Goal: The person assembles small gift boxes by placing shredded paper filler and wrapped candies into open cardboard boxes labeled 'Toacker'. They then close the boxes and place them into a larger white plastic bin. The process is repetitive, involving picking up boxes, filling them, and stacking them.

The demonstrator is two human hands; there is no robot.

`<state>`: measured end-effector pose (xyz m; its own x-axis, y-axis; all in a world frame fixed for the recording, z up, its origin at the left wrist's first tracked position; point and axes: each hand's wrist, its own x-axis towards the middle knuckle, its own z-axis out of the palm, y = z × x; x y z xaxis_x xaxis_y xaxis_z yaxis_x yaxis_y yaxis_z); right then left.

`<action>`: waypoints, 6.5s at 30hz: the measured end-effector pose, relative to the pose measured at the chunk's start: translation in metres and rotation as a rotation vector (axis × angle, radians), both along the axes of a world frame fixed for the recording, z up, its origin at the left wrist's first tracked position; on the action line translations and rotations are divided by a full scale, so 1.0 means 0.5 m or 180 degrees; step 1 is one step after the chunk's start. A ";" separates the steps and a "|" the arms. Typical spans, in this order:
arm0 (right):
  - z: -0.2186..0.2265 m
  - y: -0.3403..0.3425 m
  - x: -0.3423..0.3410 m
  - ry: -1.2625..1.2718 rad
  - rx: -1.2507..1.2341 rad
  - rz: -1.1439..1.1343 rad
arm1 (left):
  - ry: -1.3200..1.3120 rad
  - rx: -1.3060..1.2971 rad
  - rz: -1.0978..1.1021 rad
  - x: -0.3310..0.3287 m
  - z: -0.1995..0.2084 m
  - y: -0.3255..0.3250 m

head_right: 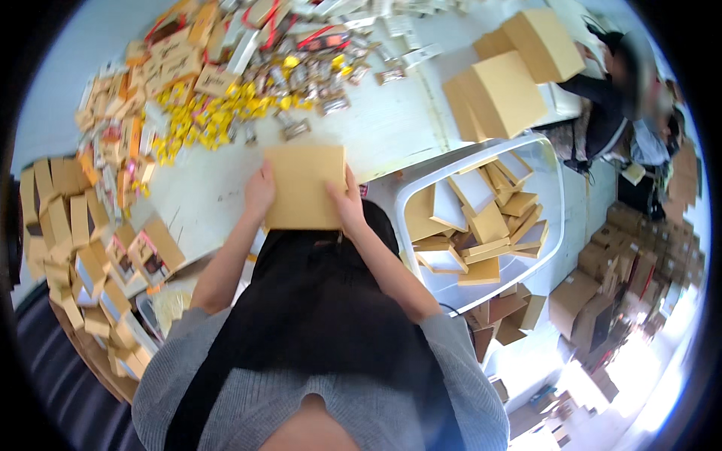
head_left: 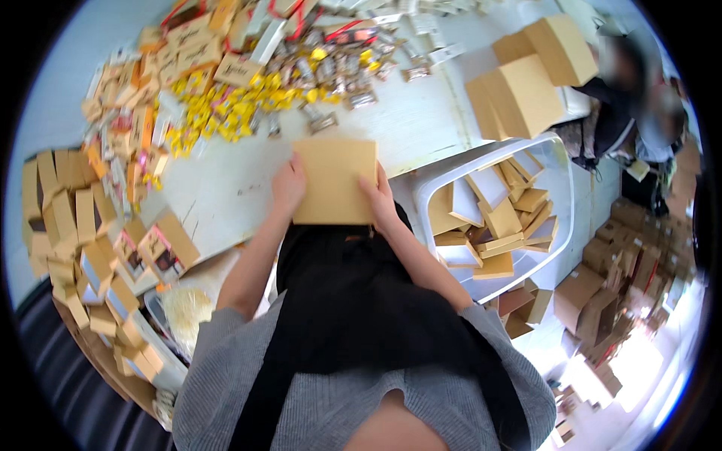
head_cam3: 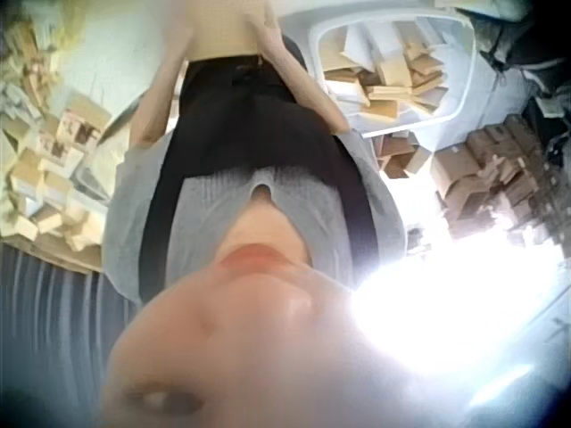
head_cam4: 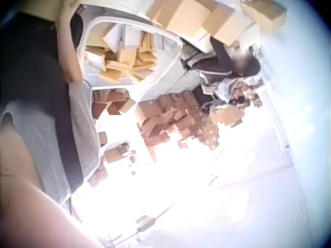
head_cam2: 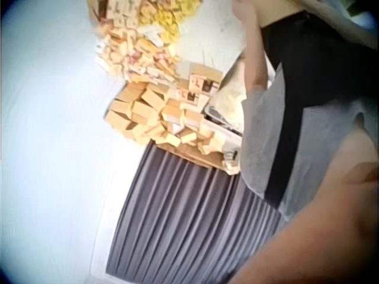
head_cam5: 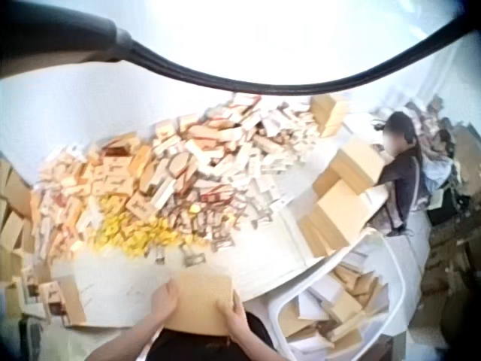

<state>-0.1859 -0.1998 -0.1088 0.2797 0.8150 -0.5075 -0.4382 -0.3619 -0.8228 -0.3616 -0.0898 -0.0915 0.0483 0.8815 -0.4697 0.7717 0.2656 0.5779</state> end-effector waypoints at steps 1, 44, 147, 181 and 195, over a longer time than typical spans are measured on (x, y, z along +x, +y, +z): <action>0.060 -0.017 0.034 -0.0082 0.0054 -0.0154 | -0.0126 -0.0025 -0.0220 0.037 0.007 -0.005; -0.086 0.482 1.257 0.0218 0.1425 -0.1405 | -0.4934 -0.2024 0.0774 1.089 0.003 0.244; 0.083 -0.265 0.262 0.1467 0.0625 -0.1475 | -0.1618 -0.0295 -0.2917 0.385 0.147 -0.022; 0.015 0.113 0.432 -0.1660 -0.0063 -0.1370 | -0.1889 0.0365 -0.1303 0.553 -0.083 0.259; 0.002 0.139 0.475 -0.2030 -0.0440 -0.1212 | -0.0999 0.0863 -0.1737 0.571 -0.034 0.236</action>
<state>0.0517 -0.1304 -0.1078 0.8030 0.5441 -0.2434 -0.0077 -0.3990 -0.9169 -0.0761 0.0283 -0.1083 0.6170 0.7767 -0.1270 0.5390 -0.2994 0.7873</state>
